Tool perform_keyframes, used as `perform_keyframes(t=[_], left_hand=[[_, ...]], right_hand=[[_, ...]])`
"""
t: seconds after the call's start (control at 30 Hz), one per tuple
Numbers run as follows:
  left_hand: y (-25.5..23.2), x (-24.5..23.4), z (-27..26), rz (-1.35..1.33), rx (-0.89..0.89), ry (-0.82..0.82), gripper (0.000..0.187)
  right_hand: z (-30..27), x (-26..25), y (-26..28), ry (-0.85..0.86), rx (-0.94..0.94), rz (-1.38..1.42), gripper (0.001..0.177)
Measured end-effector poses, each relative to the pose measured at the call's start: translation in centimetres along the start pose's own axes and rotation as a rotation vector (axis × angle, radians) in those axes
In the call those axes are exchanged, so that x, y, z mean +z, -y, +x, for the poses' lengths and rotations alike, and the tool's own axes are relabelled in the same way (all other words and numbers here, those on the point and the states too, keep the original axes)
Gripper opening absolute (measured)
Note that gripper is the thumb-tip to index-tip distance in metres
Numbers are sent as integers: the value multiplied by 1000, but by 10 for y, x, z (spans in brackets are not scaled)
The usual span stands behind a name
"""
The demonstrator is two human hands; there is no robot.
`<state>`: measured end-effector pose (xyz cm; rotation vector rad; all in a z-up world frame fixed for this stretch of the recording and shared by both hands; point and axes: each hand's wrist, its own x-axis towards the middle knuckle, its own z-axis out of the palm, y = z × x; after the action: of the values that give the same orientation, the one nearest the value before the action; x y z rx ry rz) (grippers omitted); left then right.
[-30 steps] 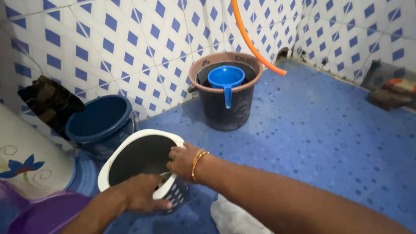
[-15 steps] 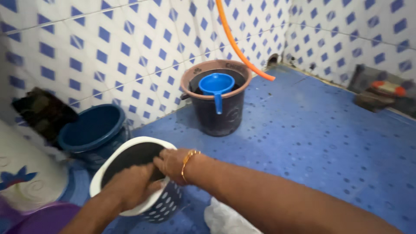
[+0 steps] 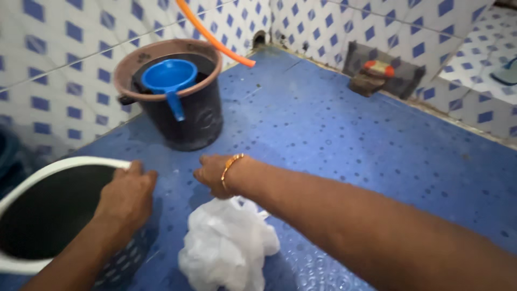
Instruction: The person cleans a bin by washing the interior by hand with water from a mug, then unfolds a plastic bag and lines the bin with it.
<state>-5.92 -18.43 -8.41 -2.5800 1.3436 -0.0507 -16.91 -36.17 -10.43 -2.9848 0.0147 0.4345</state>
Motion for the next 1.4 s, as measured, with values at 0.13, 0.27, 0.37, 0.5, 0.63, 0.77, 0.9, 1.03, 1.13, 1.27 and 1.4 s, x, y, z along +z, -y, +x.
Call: perform_keyframes(t=[0.13, 0.27, 0.37, 0.5, 0.63, 0.77, 0.9, 1.03, 1.13, 1.27, 1.4], left_hand=[[-13, -5, -1, 0, -143, 82, 34], [-11, -14, -16, 164, -222, 121, 39], [-14, -10, -19, 340, -168, 32, 37], [-27, 30, 1, 187, 28, 46, 35], [-44, 113, 27, -431, 76, 318, 93], [-64, 162, 31, -486, 257, 238, 104], [-80, 125, 36, -458, 62, 169, 26], [-73, 82, 30, -691, -73, -230, 25], [-60, 59, 32, -856, -148, -196, 25], [-49, 51, 16, -866, -20, -76, 24], [-57, 62, 6, -573, 88, 240, 55]], right_hand=[[-7, 27, -13, 134, 128, 140, 62], [3, 42, -17, 172, 107, 102, 69], [19, 45, -17, 141, 79, 108, 68], [29, 48, -10, 116, 48, 125, 67], [22, 53, -8, 157, 110, 105, 69], [19, 79, -10, 215, 202, 136, 85], [22, 95, -24, 121, 127, 135, 62], [15, 64, -32, 354, 191, 262, 98], [6, 53, -19, 381, 210, 349, 134], [-2, 59, 6, 318, 152, 373, 139], [-12, 63, 27, 359, 290, 291, 130]])
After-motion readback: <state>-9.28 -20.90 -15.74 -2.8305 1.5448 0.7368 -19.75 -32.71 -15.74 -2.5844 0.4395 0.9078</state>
